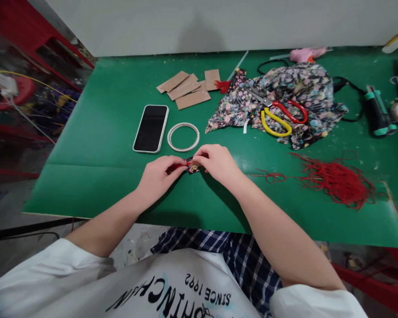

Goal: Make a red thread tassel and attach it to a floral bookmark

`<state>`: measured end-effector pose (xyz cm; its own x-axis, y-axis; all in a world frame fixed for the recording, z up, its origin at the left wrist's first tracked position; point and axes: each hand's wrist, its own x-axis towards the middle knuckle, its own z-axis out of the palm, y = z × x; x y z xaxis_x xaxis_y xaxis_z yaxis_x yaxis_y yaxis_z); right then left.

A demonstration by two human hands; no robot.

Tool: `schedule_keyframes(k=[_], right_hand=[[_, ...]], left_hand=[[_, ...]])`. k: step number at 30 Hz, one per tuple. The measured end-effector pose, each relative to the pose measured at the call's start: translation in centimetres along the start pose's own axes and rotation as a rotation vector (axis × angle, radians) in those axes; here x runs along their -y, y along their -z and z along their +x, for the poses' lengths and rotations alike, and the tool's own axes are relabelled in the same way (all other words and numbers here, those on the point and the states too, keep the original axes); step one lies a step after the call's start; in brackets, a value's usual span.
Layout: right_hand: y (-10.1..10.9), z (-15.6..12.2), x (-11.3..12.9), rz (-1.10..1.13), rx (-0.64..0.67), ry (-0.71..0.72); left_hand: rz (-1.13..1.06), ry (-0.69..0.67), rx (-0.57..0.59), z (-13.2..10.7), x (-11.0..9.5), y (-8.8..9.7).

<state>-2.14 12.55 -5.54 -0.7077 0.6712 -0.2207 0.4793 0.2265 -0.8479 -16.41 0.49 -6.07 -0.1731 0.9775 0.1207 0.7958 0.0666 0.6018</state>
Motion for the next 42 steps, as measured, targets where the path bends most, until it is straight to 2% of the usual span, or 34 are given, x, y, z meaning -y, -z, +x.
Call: schedule_keyframes(k=[6, 8, 10, 12, 14, 15, 17, 22, 26, 34, 42], right_hand=[[0.7, -0.3, -0.3, -0.008, 0.029, 0.017], [1.1, -0.5, -0.2, -0.082, -0.042, 0.081], [1.3, -0.8, 0.1, -0.060, -0.104, 0.161], [1.2, -1.1, 0.6, 0.118, -0.025, 0.207], [1.0, -1.5, 0.9, 0.332, 0.150, 0.210], [0.9, -1.6, 1.0, 0.406, 0.222, 0.203], [0.8, -1.7, 1.1, 0.475, 0.282, 0.187], [0.8, -1.7, 0.9, 0.491, 0.208, 0.117], [0.8, -1.7, 0.8, 0.469, 0.126, 0.118], [0.5, -1.3, 0.5, 0.549, 0.078, 0.056], [0.6, -0.7, 0.2, 0.255, 0.038, 0.021]], left_hand=[[-0.043, -0.030, -0.089, -0.1, -0.2, 0.4], [-0.056, -0.042, -0.098, -0.1, -0.3, 0.8], [-0.070, -0.078, -0.106, -0.2, -0.5, 1.2], [-0.098, -0.136, -0.130, -0.3, -0.8, 1.6], [-0.128, -0.192, -0.165, -0.5, -1.1, 2.0], [-0.137, -0.212, -0.181, -0.5, -1.2, 2.2], [-0.141, -0.230, -0.199, -0.6, -1.4, 2.5], [-0.105, -0.212, -0.212, -0.7, -1.4, 2.9], [-0.085, -0.178, -0.221, -0.7, -1.2, 2.7], [-0.079, -0.134, -0.244, -0.4, -1.2, 2.2], [0.002, -0.108, -0.188, -0.3, -0.2, 1.1]])
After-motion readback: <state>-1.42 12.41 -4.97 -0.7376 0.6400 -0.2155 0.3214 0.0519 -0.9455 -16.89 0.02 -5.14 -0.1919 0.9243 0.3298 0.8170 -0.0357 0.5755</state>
